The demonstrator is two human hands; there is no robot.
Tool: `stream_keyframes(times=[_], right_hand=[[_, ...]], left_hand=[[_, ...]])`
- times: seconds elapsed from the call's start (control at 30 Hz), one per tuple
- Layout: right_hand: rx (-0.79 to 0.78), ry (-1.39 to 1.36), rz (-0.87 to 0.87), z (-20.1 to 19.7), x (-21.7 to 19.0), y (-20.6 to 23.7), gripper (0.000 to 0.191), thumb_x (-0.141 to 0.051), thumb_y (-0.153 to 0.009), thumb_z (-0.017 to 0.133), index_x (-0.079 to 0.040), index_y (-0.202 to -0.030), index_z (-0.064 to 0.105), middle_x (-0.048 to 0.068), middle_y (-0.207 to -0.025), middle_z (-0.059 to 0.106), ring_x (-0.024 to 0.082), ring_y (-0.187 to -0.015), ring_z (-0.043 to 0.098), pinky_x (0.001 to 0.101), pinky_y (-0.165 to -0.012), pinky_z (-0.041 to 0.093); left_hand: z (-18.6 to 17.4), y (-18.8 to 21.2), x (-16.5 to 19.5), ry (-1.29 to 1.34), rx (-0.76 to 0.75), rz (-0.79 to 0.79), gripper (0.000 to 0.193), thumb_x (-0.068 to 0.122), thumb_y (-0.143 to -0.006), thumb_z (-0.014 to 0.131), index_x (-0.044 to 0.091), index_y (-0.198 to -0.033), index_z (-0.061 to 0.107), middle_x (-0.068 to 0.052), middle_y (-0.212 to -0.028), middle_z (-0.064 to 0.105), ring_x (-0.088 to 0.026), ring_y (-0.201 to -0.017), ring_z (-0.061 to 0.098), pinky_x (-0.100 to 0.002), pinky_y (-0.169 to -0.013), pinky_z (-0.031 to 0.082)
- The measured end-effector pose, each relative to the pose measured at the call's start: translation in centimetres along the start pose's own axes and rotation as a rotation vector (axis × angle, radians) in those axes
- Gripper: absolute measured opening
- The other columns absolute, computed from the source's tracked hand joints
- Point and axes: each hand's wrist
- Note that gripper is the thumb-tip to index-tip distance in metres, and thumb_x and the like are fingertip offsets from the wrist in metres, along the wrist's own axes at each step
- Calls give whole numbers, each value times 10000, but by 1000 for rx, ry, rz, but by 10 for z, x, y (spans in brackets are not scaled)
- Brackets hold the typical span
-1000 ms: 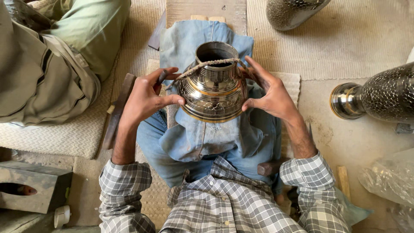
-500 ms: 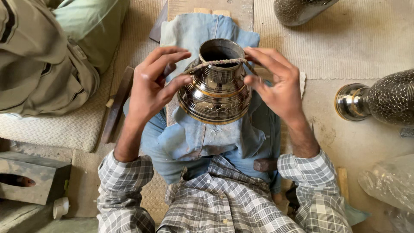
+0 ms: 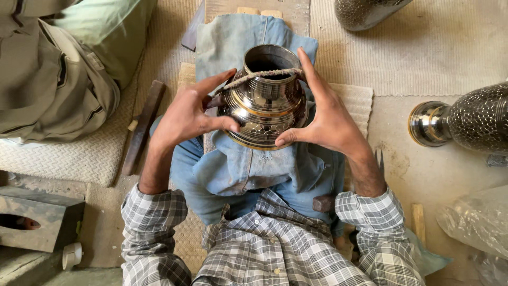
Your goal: The person sits cross-legged on the floor with a brass vessel resting on a cloth pad on their lap. They hold a punch against the vessel's decorated band and strike it with a wooden mallet, periodically rotating the vessel and repositioning the rope handle to work around the surface.
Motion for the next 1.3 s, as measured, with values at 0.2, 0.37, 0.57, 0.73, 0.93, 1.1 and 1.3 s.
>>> stream_keyframes(times=[0.2, 0.37, 0.57, 0.73, 0.93, 1.1, 1.3], right_hand=[[-56, -116, 25, -8, 13, -7, 1484, -361, -530, 1031, -94, -1682, 135, 188, -1740, 281, 319, -1617, 305, 446, -1343, 260], [-101, -189, 27, -10, 23, -11, 1476, -310, -523, 1027, -100, -1682, 138, 162, -1757, 239, 304, -1622, 273, 446, -1329, 241], [-102, -274, 16, -13, 30, -13, 1300, -314, -646, 959, -110, -1674, 190, 172, -1742, 268, 311, -1613, 299, 464, -1285, 288], [194, -328, -85, -12, 21, -16, 377, -115, -1034, 798, -54, -1384, 673, 149, -1411, 631, 235, -1344, 629, 342, -1181, 548], [316, -316, -67, -4, 12, -28, 170, -50, -1007, 775, -33, -1176, 766, 111, -1221, 679, 183, -1147, 679, 286, -1005, 590], [320, -327, -84, -3, 15, -26, 146, -44, -1069, 740, -19, -1212, 762, 107, -1244, 666, 167, -1183, 672, 258, -1027, 569], [349, -404, 0, -2, 22, -22, 145, -69, -1084, 707, 7, -1197, 757, 87, -1241, 657, 81, -1024, 630, 198, -842, 522]], left_hand=[[9, 11, 7, -101, 74, -25, 1072, 481, -603, 946, -2, -1471, 545, -177, -1466, 617, -273, -1216, 684, -392, -938, 582], [14, 16, 16, -220, 126, -9, 1078, 526, -603, 949, -26, -1441, 554, -200, -1455, 609, -307, -1226, 678, -406, -933, 581], [8, 6, 17, -218, 136, 74, 980, 543, -647, 918, -5, -1399, 611, -189, -1400, 643, -310, -1214, 687, -426, -963, 581], [12, -15, 28, -239, 319, 179, 552, 394, -867, 865, 108, -1316, 718, -83, -1325, 748, -208, -887, 728, -342, -787, 614], [18, -21, 42, -302, 384, 320, 280, 263, -954, 848, 113, -1183, 789, -92, -1176, 736, -207, -883, 761, -329, -750, 589], [23, -25, 39, -197, 405, 275, 170, 183, -996, 804, 104, -1146, 810, -88, -1114, 733, -191, -921, 755, -312, -757, 578], [36, -32, 34, -43, 435, 301, 133, 118, -1026, 774, 57, -1143, 790, -107, -1077, 671, -222, -1104, 738, -325, -874, 604]])
Point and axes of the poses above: each hand's wrist, its own y-axis away from the middle knuckle, its own z-axis out of the palm, x = y × z
